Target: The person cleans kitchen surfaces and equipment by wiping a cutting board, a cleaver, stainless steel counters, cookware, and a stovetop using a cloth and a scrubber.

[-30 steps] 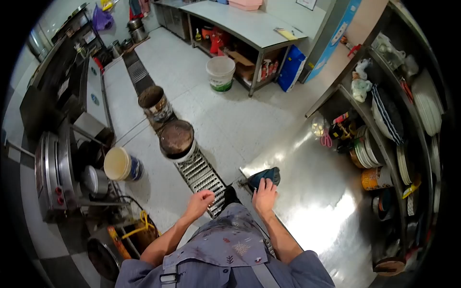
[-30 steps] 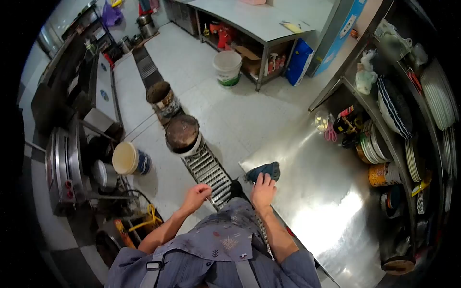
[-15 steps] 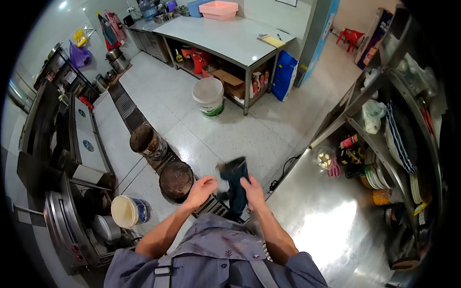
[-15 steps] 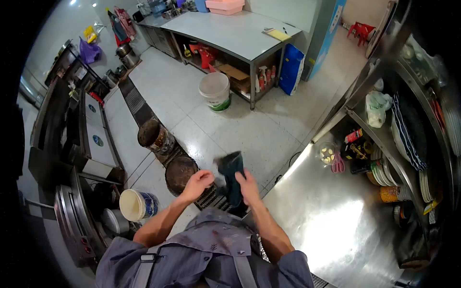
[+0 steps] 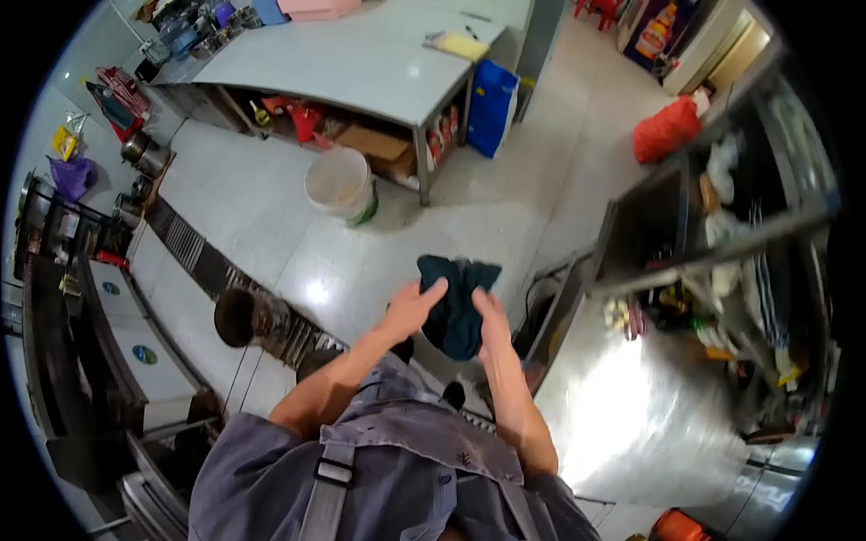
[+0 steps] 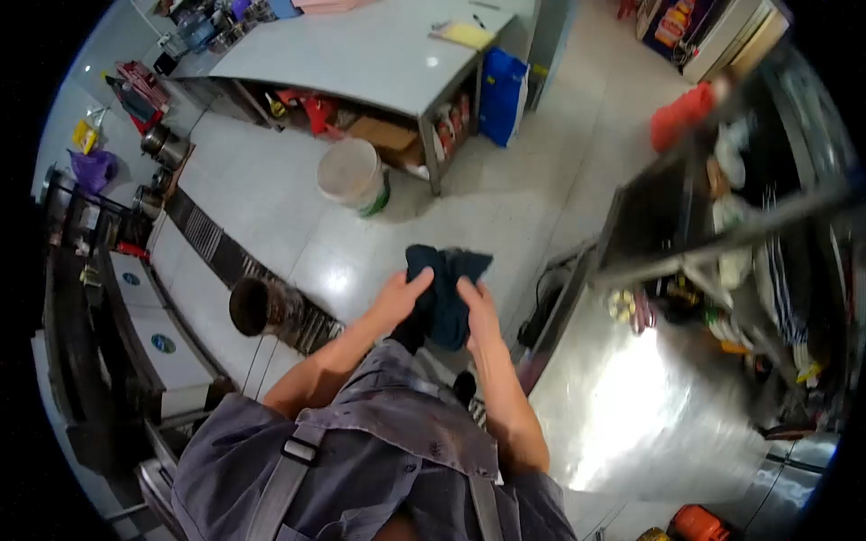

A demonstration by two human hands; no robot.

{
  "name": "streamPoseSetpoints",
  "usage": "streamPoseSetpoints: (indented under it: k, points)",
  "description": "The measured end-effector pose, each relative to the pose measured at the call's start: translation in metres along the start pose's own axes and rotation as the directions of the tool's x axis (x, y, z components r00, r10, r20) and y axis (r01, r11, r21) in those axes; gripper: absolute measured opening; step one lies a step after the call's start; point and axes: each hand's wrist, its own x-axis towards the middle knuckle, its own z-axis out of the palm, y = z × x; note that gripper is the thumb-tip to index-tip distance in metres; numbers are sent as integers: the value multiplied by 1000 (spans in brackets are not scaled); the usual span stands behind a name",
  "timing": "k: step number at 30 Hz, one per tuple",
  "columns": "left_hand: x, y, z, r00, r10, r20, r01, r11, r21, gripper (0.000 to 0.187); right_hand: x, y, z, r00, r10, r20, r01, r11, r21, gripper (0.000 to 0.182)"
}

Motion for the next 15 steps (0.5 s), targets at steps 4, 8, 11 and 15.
streamPoseSetpoints:
  k: [4, 8, 11, 15]
  points:
    - [48, 42, -53, 990, 132, 54, -138, 984, 113, 48, 63, 4, 9, 995, -79, -60, 76, 995, -58, 39]
    - [85, 92, -114, 985, 138, -99, -125, 984, 124, 41, 106, -12, 21, 973, -164, -159, 176, 983, 59, 30]
    - [116, 115, -153, 974, 168, -153, -157, 984, 83, 38, 143, -24, 29, 973, -140, -182, 174, 967, 187, 24]
    - [150, 145, -177, 948, 177, -266, -222, 964, -148, 36, 199, -51, 62, 981, -176, -81, 185, 975, 124, 34]
